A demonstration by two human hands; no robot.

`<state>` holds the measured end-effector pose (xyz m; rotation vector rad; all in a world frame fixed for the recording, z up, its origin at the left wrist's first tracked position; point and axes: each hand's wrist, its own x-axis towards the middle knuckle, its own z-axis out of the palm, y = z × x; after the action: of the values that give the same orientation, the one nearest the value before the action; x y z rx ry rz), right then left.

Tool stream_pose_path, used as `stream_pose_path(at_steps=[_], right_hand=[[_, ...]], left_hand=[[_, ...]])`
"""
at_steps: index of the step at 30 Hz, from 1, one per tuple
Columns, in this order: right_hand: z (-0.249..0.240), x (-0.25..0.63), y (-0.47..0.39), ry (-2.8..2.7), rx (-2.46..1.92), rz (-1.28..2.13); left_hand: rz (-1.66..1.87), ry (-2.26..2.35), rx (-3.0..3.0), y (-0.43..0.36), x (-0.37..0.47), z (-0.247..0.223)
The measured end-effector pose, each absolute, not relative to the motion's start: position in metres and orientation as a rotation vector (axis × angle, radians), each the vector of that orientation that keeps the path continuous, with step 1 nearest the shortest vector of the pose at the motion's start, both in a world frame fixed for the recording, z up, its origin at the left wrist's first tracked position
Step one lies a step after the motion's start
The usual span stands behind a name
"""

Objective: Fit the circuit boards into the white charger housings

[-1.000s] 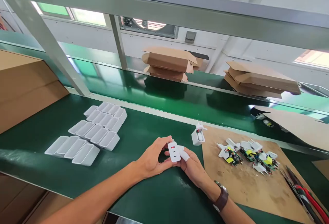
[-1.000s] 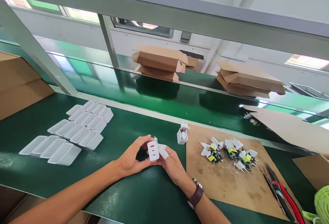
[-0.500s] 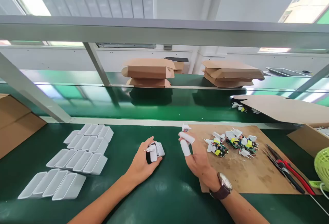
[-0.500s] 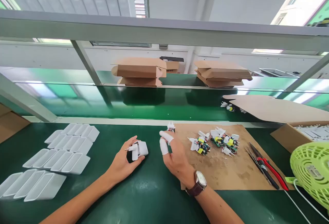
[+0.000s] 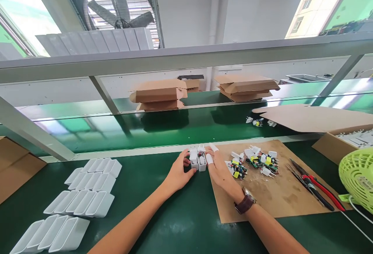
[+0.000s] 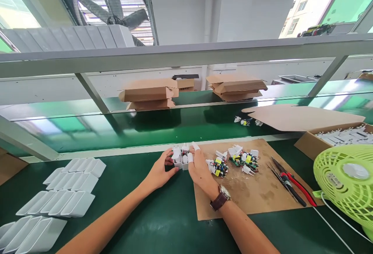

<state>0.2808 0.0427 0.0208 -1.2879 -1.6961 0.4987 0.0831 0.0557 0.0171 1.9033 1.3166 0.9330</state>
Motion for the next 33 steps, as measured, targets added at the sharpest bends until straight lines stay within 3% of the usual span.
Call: stream_pose_path(at_steps=[6,11,15,18,26,33], right_hand=[[0.041,0.286,0.042,-1.612,-1.31,0.369],[0.059,0.296,0.037,-1.579,-1.396,0.4],[0.073,0.308,0.032,-1.575,-1.404,0.38],[0.083,0.326,0.028,-1.587,-1.43,0.311],[0.087,0.37,-0.003,-2.037,-1.868,-0.021],[0.055,0.366,-0.021,-2.211,-2.001,-0.241]], left_hand=[[0.929,1.426,2.304,0.006,0.011,0.036],[0.971,1.935,2.657,-0.028,-0.076,0.065],[0.709,2.291,2.835,-0.059,-0.138,0.065],[0.536,2.294,2.918,-0.069,-0.165,0.049],[0.965,1.58,2.873,-0.032,-0.093,0.039],[0.999,1.258,2.797,0.006,-0.016,0.03]])
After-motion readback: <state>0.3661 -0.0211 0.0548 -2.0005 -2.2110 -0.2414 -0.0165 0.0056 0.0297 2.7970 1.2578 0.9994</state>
